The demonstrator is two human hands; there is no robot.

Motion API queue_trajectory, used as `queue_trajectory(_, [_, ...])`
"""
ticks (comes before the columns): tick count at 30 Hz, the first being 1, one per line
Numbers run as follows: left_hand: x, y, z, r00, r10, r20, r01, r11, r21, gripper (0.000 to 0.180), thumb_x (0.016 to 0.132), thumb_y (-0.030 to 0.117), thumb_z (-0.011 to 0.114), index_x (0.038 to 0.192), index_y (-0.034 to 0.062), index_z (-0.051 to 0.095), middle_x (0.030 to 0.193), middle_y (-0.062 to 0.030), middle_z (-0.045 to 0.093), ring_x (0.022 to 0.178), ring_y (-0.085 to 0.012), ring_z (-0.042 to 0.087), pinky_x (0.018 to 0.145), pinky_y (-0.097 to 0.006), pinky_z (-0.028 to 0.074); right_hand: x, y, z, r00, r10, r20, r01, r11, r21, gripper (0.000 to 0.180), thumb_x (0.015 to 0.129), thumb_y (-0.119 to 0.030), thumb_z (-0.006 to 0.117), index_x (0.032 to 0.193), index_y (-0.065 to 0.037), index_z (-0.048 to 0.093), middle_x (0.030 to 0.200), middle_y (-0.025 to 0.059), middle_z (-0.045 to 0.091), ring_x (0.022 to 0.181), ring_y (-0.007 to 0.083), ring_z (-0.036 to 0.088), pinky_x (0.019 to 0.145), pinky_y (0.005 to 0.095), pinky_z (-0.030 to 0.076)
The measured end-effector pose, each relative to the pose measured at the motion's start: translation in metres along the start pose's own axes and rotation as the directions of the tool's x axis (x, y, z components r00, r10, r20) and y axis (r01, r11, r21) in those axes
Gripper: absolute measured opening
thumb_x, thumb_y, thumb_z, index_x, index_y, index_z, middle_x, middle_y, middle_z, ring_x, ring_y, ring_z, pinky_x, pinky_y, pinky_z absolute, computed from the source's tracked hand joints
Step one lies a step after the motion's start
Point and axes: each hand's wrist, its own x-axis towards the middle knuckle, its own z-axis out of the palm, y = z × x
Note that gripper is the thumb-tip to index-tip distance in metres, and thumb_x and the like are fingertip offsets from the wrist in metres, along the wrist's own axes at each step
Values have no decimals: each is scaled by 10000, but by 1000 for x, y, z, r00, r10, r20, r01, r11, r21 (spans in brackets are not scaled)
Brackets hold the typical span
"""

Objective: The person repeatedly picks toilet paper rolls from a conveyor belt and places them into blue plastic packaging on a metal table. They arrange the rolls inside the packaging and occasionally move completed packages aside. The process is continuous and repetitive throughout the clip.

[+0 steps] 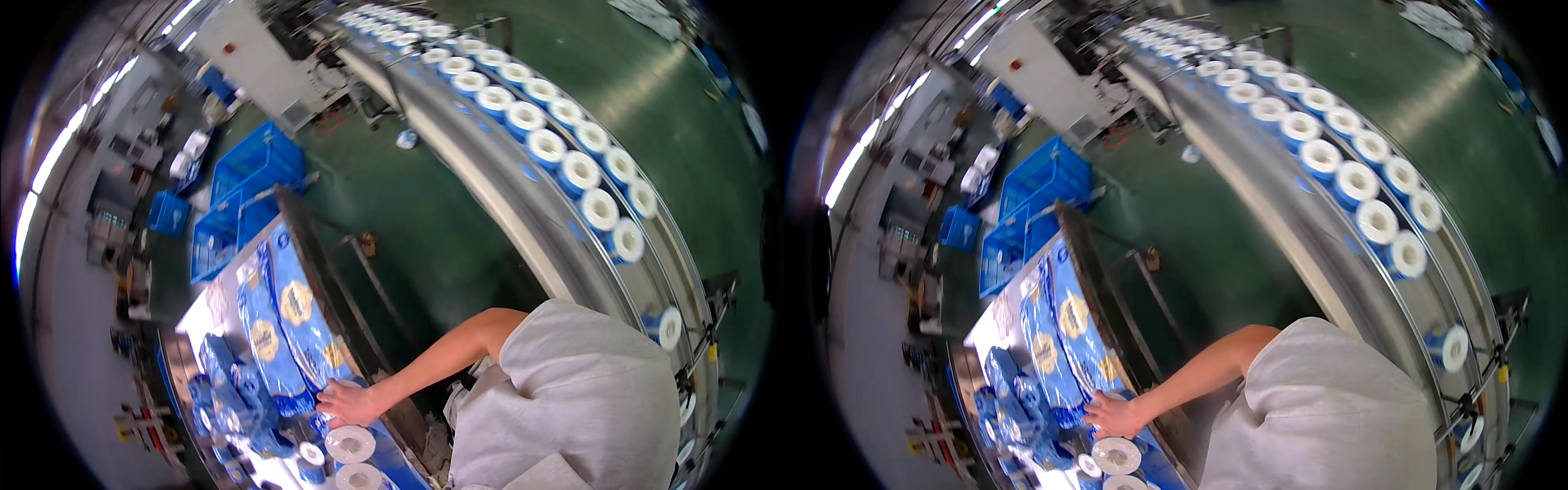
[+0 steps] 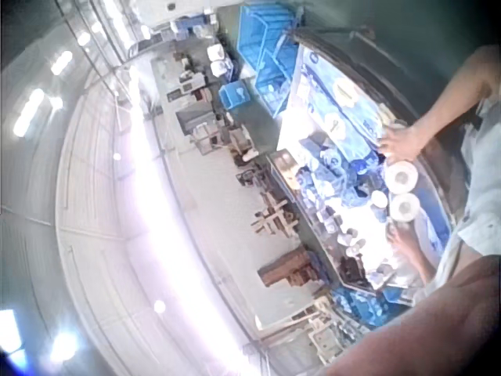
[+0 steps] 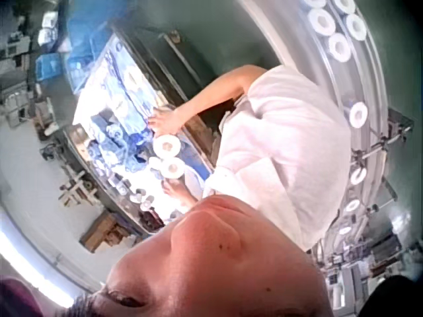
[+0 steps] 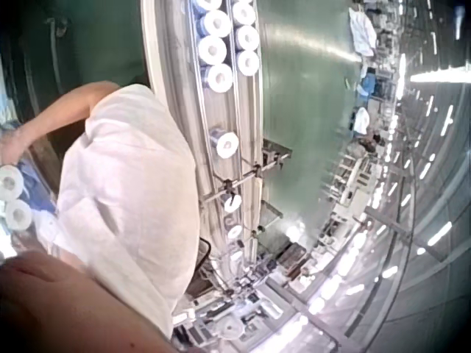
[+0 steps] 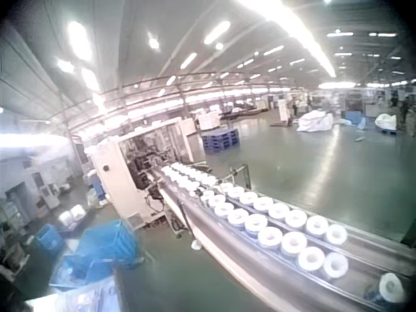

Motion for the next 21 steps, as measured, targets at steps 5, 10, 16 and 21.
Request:
queue_trajectory(5, [147, 41, 61, 980, 188, -57, -190, 981, -36, 703, 821, 609, 759, 1324, 123, 688, 1256, -120, 637, 1230, -397, 566, 1004, -526, 492, -68, 72, -85, 926, 303, -223, -336, 933, -125, 358, 815, -303, 736, 1164, -226, 712, 1356, 193, 528, 1408, 420, 423, 989, 727, 401])
queue_trajectory(10, [308, 213, -10, 807, 575, -135, -589, 767, -256, 667, 857, 546, 768, 1354, 111, 674, 1394, -159, 601, 1327, -431, 513, 1054, -622, 430, -202, 96, -172, 629, 587, -509, -765, 586, -269, 310, 805, -381, 725, 1070, -221, 723, 1278, 189, 558, 1356, 403, 470, 948, 756, 418])
queue_trajectory(16, [343, 445, -88, 354, 686, -635, -934, 228, -274, 765, 667, 223, 880, 1379, 110, 622, 1436, -163, 521, 1361, -427, 447, 1111, -559, 390, -391, 5, -249, 158, 553, -818, -980, -15, -199, 511, 695, -254, 809, 1189, -242, 682, 1312, 123, 538, 1314, 349, 475, 911, 624, 406])
queue_trajectory(21, [283, 640, -187, 48, 643, -765, -961, -179, -211, 782, 638, 162, 888, 1380, 214, 648, 1428, -111, 508, 1355, -405, 437, 1069, -562, 388, -514, -88, -277, -228, 468, -854, -877, -480, -29, 625, 736, -301, 813, 1342, -258, 664, 1393, 156, 527, 1368, 402, 442, 991, 691, 379])
